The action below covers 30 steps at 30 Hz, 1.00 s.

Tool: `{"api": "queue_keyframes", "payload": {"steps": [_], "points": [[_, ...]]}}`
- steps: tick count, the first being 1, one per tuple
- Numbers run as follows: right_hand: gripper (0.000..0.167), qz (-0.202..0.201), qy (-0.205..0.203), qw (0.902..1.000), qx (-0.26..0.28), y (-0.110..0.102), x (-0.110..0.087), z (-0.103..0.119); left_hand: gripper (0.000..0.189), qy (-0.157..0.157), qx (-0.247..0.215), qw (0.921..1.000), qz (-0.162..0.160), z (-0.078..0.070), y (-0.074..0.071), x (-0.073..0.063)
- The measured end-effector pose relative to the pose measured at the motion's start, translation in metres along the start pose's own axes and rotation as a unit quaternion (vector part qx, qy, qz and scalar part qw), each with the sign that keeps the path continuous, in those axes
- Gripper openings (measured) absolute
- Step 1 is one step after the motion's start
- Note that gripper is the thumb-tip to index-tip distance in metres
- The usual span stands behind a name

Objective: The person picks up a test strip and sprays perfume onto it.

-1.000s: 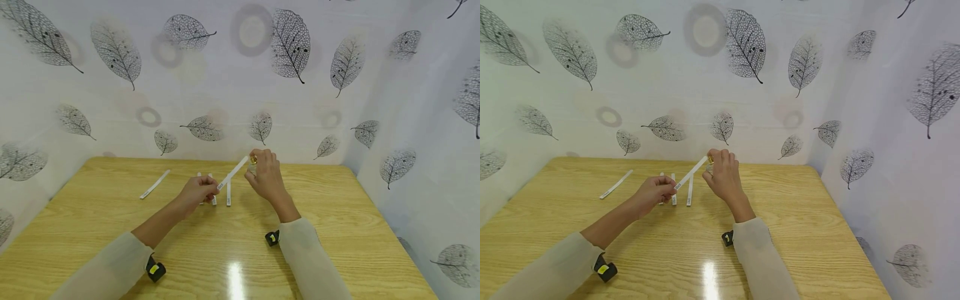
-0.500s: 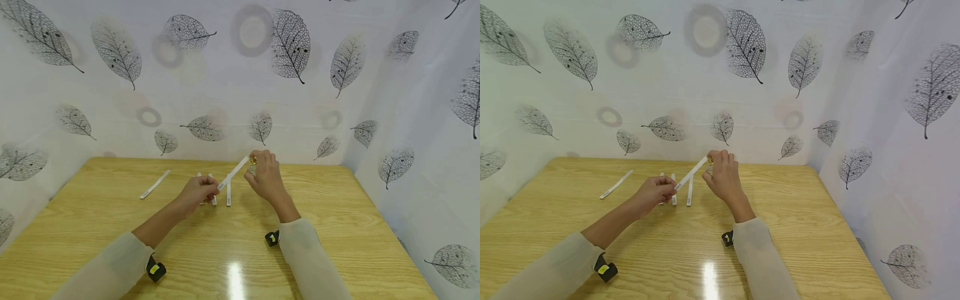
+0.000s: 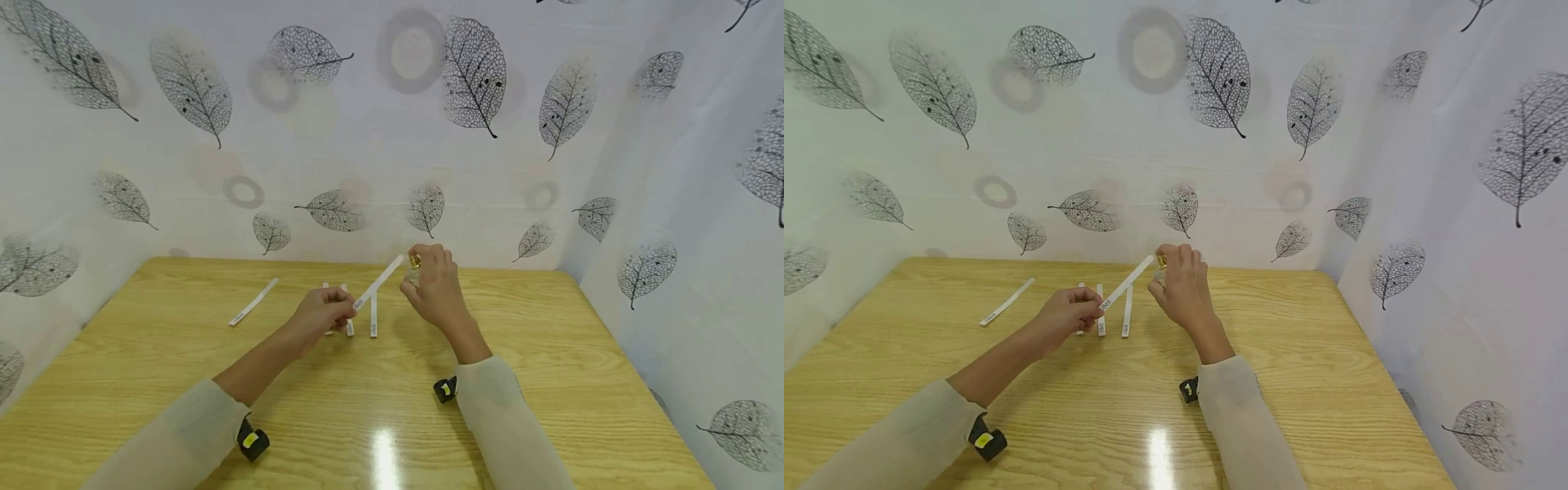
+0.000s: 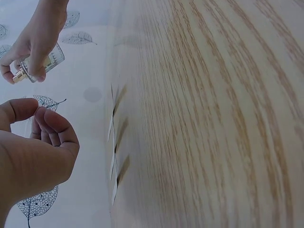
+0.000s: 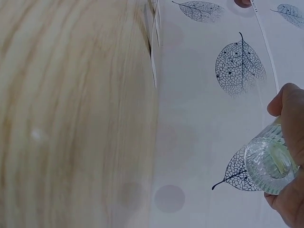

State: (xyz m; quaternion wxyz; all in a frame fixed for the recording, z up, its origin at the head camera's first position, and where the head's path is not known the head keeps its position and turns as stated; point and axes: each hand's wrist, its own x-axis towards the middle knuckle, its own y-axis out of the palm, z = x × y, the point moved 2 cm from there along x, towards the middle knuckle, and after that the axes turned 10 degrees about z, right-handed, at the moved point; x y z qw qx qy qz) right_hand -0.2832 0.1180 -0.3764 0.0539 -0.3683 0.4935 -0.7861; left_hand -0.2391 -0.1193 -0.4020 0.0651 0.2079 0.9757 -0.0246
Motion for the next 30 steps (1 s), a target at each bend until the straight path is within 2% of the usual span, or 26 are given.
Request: {"api": "queue_keyframes", "payload": {"steps": [9, 21, 30], "points": [[0.048, 0.002, 0.006, 1.0000, 0.005, -0.002, 0.001, 0.000, 0.013, -0.001, 0.008, 0.9998, -0.020, 0.001, -0.012, -0.002], [0.048, -0.002, 0.013, 0.9998, 0.014, -0.002, 0.003, -0.001, 0.016, -0.025, 0.031, 0.9975, -0.058, 0.012, -0.048, -0.016], [0.050, -0.008, 0.011, 0.9997, 0.019, -0.003, 0.002, -0.002, 0.019, -0.040, 0.057, 0.9948, -0.074, 0.018, -0.072, -0.030]]}}
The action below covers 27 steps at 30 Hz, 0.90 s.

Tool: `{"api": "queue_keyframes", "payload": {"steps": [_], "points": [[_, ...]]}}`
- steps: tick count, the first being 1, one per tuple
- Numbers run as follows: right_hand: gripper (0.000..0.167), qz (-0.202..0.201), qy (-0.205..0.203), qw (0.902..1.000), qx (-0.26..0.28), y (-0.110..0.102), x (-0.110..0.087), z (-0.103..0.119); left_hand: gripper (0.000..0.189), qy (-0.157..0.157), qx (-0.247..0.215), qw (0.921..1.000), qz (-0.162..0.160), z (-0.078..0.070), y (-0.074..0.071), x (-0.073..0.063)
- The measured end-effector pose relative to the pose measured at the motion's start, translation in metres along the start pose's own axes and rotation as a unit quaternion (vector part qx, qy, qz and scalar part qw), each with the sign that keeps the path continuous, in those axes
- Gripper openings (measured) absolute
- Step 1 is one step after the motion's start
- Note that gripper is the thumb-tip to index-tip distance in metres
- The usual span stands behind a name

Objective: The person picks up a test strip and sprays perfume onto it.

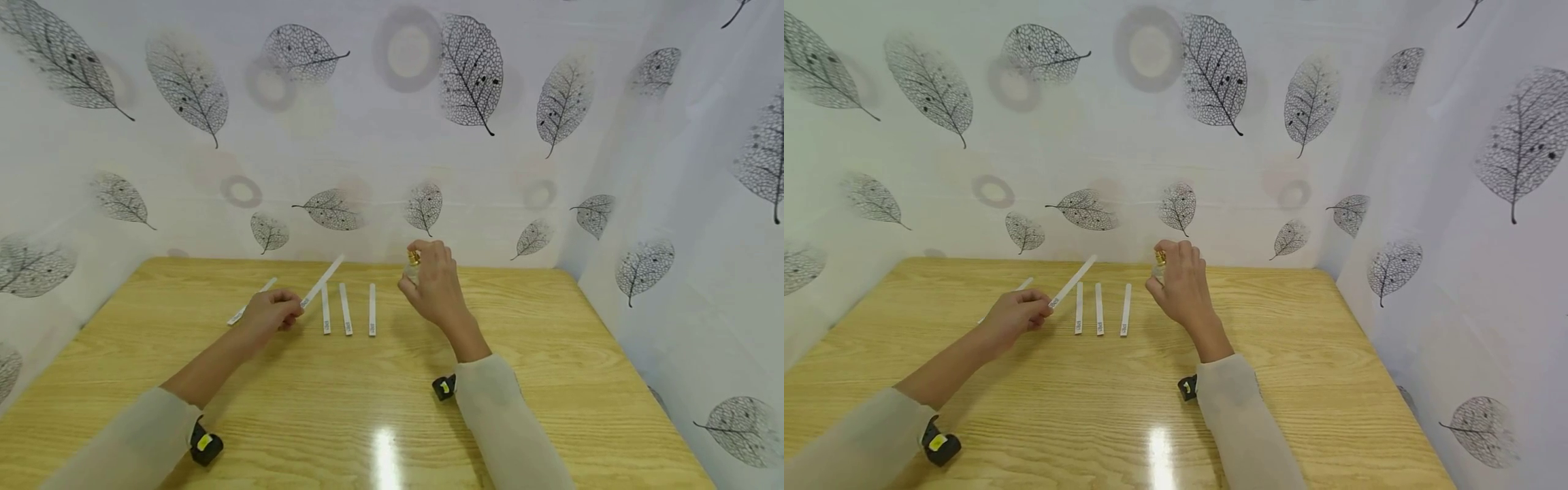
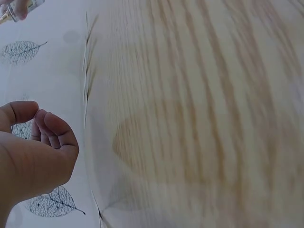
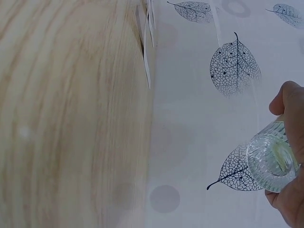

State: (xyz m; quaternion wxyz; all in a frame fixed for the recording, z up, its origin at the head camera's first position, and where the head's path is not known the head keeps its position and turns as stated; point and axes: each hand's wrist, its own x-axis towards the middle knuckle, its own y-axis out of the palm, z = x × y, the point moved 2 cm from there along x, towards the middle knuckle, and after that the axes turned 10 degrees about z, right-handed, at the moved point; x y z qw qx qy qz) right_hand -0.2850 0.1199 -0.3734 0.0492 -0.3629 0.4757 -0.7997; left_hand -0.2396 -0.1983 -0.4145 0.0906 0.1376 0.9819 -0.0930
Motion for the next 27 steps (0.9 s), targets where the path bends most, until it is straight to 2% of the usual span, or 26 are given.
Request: {"api": "queue_keyframes", "payload": {"steps": [11, 21, 27], "points": [[0.050, 0.005, 0.007, 0.9999, 0.009, -0.002, 0.000, 0.001, 0.023, -0.006, 0.018, 0.9997, -0.017, 0.011, -0.031, -0.013], [0.049, 0.008, 0.011, 0.9999, 0.010, -0.002, 0.000, 0.001, 0.026, -0.055, 0.062, 0.9963, -0.022, 0.023, -0.056, -0.022], [0.049, 0.007, 0.009, 0.9998, 0.014, -0.002, 0.000, 0.001, 0.039, -0.074, 0.065, 0.9948, -0.026, 0.023, -0.063, -0.026]]}}
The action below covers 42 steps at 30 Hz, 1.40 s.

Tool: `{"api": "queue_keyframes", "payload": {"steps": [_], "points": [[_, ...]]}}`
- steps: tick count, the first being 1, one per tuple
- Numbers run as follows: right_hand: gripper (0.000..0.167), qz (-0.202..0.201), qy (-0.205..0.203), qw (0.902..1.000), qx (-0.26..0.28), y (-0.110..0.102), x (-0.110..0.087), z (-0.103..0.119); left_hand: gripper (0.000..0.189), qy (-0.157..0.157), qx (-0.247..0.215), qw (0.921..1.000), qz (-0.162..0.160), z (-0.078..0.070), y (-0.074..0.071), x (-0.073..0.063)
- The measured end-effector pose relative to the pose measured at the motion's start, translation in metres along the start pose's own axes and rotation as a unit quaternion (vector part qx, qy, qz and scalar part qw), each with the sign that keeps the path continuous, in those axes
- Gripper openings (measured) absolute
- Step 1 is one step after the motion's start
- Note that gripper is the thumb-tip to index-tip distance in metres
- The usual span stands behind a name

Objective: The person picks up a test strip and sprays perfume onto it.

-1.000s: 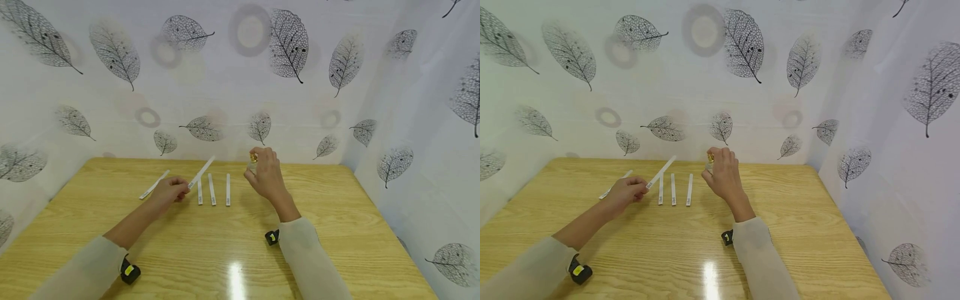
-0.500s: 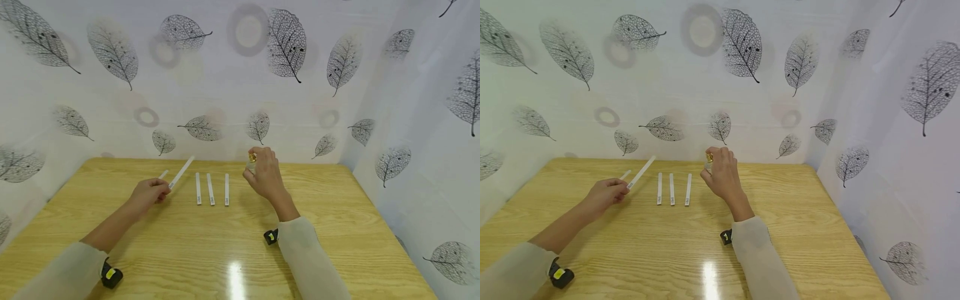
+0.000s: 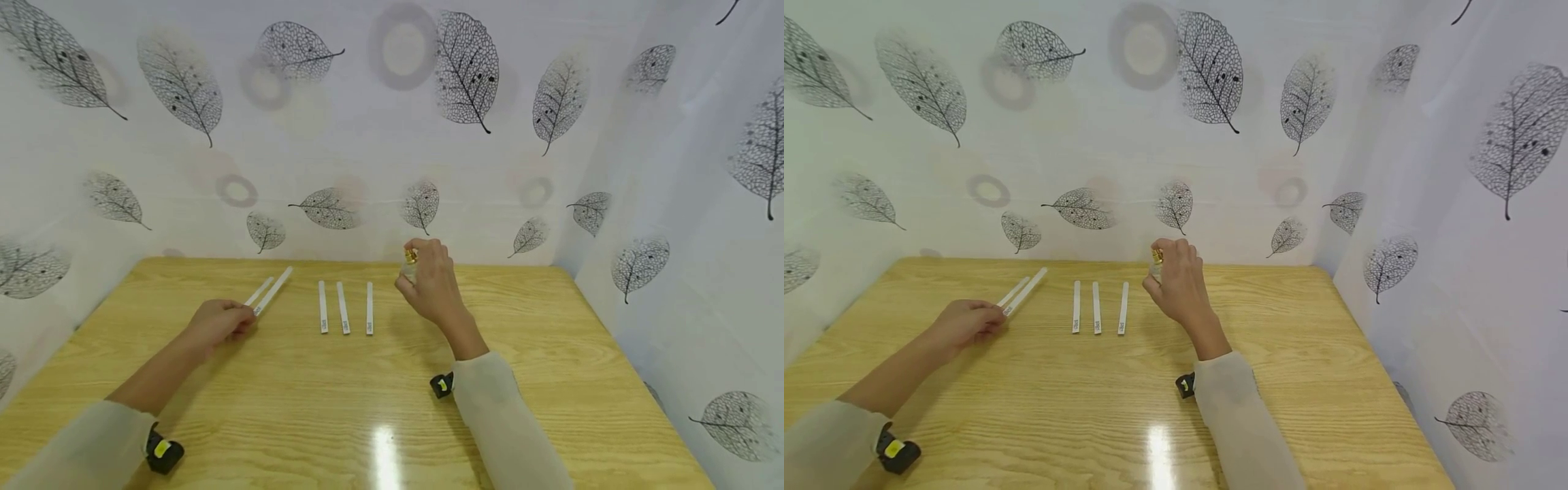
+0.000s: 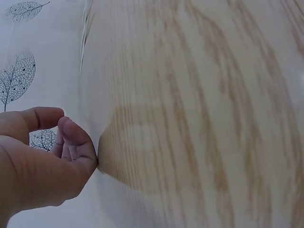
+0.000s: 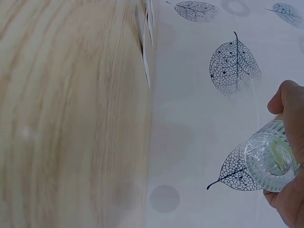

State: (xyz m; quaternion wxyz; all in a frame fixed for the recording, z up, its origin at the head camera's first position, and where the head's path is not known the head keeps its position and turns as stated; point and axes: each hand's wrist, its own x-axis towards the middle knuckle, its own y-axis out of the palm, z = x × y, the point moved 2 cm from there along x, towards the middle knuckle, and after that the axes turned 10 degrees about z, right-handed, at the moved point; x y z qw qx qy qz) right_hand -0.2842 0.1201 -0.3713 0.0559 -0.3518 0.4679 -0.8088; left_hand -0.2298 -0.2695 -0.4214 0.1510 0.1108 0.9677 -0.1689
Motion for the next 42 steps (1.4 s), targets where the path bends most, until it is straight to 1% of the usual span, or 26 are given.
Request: {"api": "queue_keyframes", "payload": {"steps": [6, 12, 19, 23, 27, 33, 38, 42], "points": [[0.049, 0.005, 0.002, 1.0000, -0.002, 0.001, 0.000, -0.001, 0.043, -0.014, -0.018, 0.9997, 0.012, -0.001, -0.001, -0.001], [0.049, 0.010, 0.002, 0.9999, -0.003, 0.001, 0.000, -0.001, 0.047, -0.026, -0.020, 0.9991, 0.025, -0.001, -0.001, -0.003], [0.050, 0.008, 0.000, 1.0000, 0.000, -0.001, 0.001, 0.000, 0.045, -0.035, -0.026, 0.9987, 0.027, -0.003, -0.001, -0.003], [0.049, 0.015, 0.000, 0.9999, 0.004, -0.001, 0.000, -0.001, 0.043, -0.036, -0.014, 0.9990, 0.023, -0.003, -0.002, -0.003], [0.048, 0.022, 0.000, 0.9997, 0.007, 0.000, 0.000, -0.001, 0.042, -0.033, -0.006, 0.9993, 0.019, -0.005, -0.003, -0.005], [0.049, 0.020, -0.002, 0.9998, 0.006, -0.001, 0.000, 0.000, 0.045, -0.014, 0.000, 0.9996, 0.026, -0.010, -0.004, -0.008], [0.049, 0.020, -0.004, 0.9998, 0.005, -0.001, 0.001, 0.000, 0.046, -0.011, -0.005, 0.9994, 0.032, -0.013, -0.001, -0.003], [0.049, 0.021, -0.005, 0.9998, 0.005, -0.001, 0.001, 0.001, 0.045, -0.007, -0.010, 0.9994, 0.031, -0.017, 0.005, 0.002]]}}
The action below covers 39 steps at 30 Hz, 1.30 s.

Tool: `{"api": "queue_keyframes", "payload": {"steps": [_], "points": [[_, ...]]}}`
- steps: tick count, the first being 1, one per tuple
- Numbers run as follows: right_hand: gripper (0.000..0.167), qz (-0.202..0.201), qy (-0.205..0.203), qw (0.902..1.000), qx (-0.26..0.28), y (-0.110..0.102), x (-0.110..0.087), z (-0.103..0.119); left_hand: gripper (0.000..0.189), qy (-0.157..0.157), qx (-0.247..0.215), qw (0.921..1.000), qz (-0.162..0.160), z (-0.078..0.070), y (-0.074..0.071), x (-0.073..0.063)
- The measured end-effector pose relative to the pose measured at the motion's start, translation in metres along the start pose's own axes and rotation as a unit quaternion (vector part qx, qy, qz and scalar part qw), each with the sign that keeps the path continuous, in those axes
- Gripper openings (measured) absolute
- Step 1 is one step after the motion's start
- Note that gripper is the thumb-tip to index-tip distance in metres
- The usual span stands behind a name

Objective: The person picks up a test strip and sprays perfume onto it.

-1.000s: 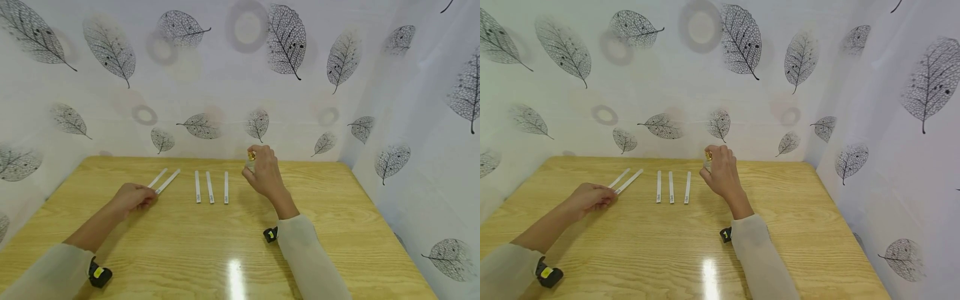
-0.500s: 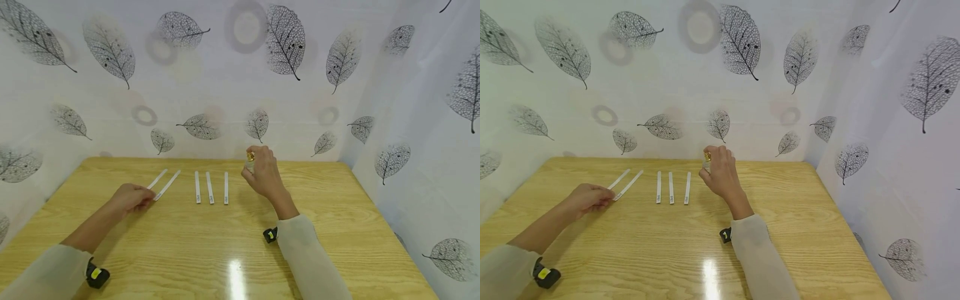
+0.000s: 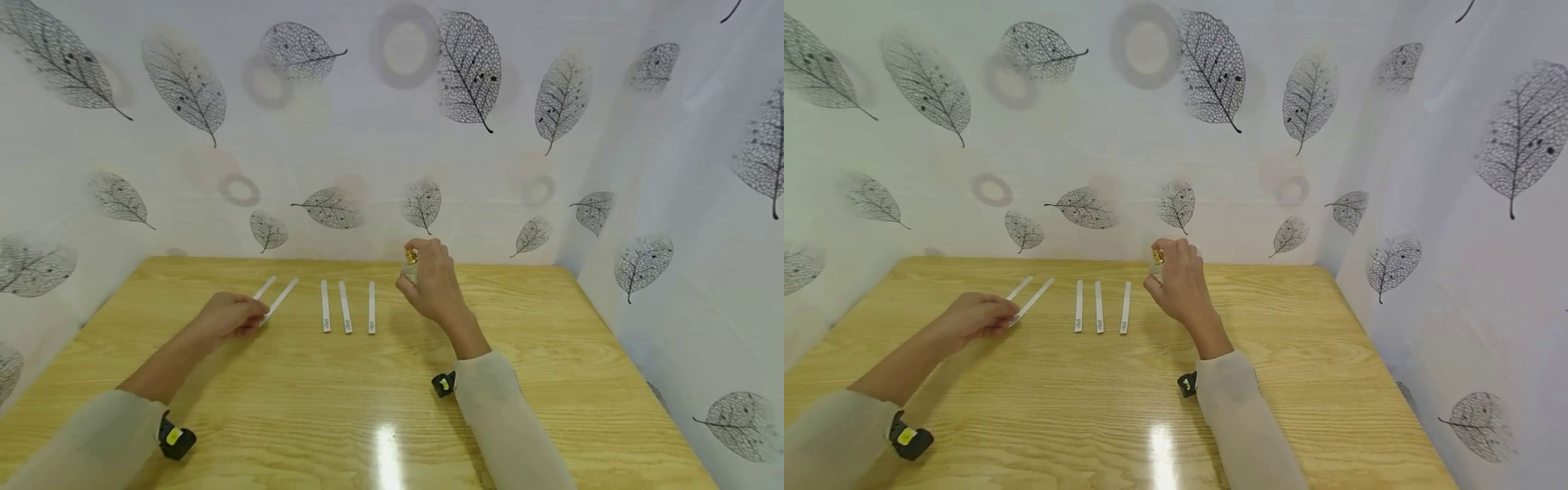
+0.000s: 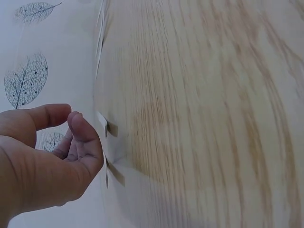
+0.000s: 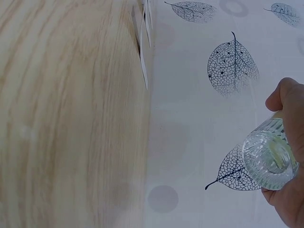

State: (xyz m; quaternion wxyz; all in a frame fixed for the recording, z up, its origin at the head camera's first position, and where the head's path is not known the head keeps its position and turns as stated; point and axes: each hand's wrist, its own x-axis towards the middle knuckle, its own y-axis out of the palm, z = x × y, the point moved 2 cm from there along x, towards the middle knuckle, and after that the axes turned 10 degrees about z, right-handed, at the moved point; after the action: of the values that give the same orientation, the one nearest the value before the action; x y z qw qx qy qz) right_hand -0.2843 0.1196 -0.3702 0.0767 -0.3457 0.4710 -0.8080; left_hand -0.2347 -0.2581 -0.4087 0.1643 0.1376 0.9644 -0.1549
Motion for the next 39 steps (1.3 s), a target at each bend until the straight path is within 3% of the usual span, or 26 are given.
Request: {"api": "queue_keyframes", "payload": {"steps": [13, 25, 32, 39], "points": [[0.049, -0.005, -0.001, 1.0000, 0.006, -0.001, 0.000, 0.002, 0.039, 0.004, 0.015, 0.9998, 0.008, -0.015, 0.030, 0.019], [0.049, -0.005, -0.001, 1.0000, 0.004, -0.002, 0.000, 0.001, 0.021, 0.010, 0.027, 0.9969, 0.073, -0.022, 0.064, 0.034], [0.049, 0.002, 0.005, 0.9999, 0.011, -0.002, 0.000, 0.001, 0.028, -0.015, 0.081, 0.9953, 0.051, -0.023, 0.078, 0.038], [0.049, 0.004, -0.002, 0.9999, 0.013, -0.001, -0.001, 0.000, 0.032, -0.028, 0.126, 0.9907, 0.042, -0.025, 0.082, 0.042]]}}
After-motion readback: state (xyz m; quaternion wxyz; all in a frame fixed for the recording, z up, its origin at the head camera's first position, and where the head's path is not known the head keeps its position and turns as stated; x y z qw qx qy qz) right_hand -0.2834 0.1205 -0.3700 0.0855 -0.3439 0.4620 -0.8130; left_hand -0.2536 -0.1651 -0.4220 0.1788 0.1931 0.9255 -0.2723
